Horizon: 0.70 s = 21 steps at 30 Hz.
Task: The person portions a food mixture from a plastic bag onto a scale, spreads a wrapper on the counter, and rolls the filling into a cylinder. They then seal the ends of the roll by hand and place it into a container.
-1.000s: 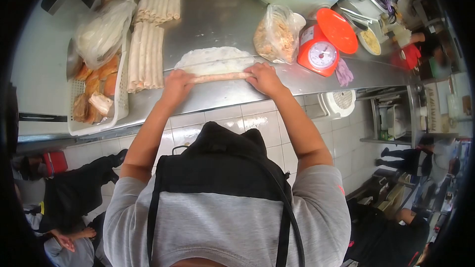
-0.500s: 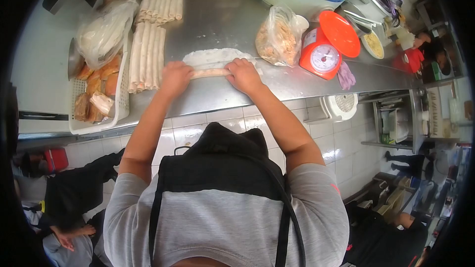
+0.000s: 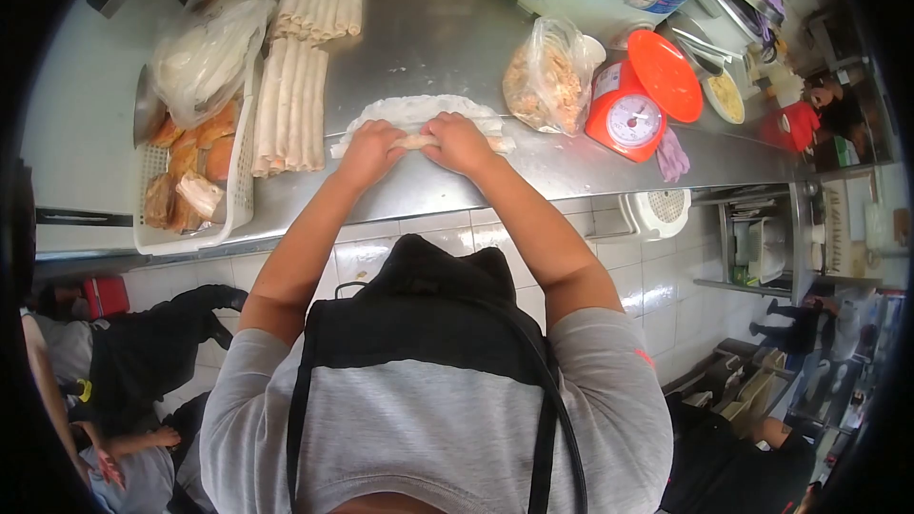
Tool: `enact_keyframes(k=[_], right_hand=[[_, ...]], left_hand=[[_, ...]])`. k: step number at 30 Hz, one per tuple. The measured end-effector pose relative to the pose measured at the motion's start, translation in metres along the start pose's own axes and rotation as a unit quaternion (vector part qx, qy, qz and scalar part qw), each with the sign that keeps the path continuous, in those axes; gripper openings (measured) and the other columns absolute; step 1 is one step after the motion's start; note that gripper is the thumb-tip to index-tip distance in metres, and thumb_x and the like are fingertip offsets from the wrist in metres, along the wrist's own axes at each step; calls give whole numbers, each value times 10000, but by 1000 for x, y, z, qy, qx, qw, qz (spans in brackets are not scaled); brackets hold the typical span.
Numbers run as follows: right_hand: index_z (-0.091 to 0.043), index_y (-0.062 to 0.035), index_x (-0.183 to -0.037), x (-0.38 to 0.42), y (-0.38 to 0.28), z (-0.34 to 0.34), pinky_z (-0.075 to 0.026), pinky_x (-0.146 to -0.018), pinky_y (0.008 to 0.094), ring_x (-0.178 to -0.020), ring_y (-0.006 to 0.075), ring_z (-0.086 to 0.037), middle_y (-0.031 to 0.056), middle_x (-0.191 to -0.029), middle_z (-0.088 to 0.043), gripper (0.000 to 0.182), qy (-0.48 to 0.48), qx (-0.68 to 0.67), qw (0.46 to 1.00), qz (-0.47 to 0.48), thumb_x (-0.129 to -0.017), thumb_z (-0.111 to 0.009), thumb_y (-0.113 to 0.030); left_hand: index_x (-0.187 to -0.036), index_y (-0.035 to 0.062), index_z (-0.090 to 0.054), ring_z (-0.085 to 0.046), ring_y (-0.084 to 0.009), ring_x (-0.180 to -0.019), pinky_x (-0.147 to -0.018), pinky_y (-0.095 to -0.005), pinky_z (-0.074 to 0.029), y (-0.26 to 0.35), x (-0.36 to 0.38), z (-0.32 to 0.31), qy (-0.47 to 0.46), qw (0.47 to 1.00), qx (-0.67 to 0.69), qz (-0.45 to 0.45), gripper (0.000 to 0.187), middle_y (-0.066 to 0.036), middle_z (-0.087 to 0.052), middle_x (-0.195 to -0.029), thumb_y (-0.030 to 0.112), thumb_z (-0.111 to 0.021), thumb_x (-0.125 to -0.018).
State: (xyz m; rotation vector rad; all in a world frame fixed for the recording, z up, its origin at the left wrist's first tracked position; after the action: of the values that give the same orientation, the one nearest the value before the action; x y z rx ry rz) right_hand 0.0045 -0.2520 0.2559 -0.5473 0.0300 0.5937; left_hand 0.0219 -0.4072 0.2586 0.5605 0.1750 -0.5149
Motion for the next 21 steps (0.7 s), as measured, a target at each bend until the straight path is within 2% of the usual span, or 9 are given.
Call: enact_keyframes(k=[3, 6, 7, 12, 17, 18, 20, 21], right_hand=[[-584, -99, -849, -4, -1, 4, -418, -754, 357, -869, 271, -504, 91, -852, -551, 248, -61, -12, 998, -4, -636, -654, -206], [-587, -106, -845, -9, -15, 3, -407, -762, 364, -867, 268, -499, 85, -857, -546, 227, -8, 0, 999, 36, -646, -642, -199], [-579, -97, -864, -8, -18, -4, -400, -757, 372, -878, 269, -494, 75, -884, -541, 239, -25, 25, 999, 8, -653, -645, -188], [-597, -143, -913, 20, 2, 11, -362, -787, 368, -915, 246, -471, 58, -904, -532, 240, 34, 54, 998, -5, -681, -624, -196], [-595, -135, -919, 51, 29, 35, -354, -775, 365, -905, 237, -476, 38, -897, -544, 219, 62, 72, 994, -60, -702, -615, -157], [-594, -129, -907, 50, 35, 35, -355, -774, 368, -901, 238, -480, 44, -885, -549, 204, 65, 37, 994, -78, -707, -611, -161], [-590, -118, -884, 45, 45, 37, -356, -771, 373, -892, 239, -487, 56, -860, -558, 176, 71, -33, 991, -113, -715, -601, -169], [-588, -114, -873, 43, 46, 36, -359, -769, 372, -886, 242, -489, 65, -840, -558, 169, 59, -1, 992, -114, -716, -599, -177]], left_hand=[[-868, 85, -625, -500, -263, -833, -753, -355, -402, 0, 0, 0, -3, 1000, 6, -3, 225, -88, -555, -828, 154, -643, -655], [-879, 76, -623, -499, -277, -809, -729, -372, -399, -1, 0, -1, -3, 1000, 15, -2, 242, -93, -549, -821, 126, -648, -643], [-881, 80, -625, -498, -276, -809, -728, -372, -395, 1, 0, 1, 5, 1000, 11, -2, 248, -89, -547, -823, 128, -651, -639], [-929, 103, -620, -492, -279, -814, -732, -374, -369, 2, 14, 13, 75, 996, -42, 0, 308, -74, -536, -836, 131, -662, -625], [-917, 111, -599, -498, -275, -810, -734, -377, -358, -14, 23, 15, 87, 991, 7, 98, 281, -63, -543, -820, 139, -656, -643], [-913, 112, -595, -499, -273, -809, -730, -377, -358, -16, 23, 17, 88, 988, 22, 123, 274, -60, -544, -817, 142, -654, -647], [-857, 111, -601, -503, -265, -807, -724, -379, -360, -17, 20, 19, 82, 992, -4, 101, 212, -53, -547, -808, 153, -651, -655], [-829, 110, -604, -504, -262, -806, -721, -379, -360, -17, 18, 20, 78, 993, -17, 89, 182, -49, -548, -803, 158, -650, -659]])
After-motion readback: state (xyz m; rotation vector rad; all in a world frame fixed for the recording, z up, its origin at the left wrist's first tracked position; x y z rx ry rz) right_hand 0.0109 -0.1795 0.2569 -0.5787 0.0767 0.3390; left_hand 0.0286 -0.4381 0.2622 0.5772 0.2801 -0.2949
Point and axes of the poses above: each hand's wrist, its own x-axis away from the middle knuckle, its own z-axis out of the back of the hand, y = z × x, the point moved 4 cm from there along -x, towards the middle knuckle
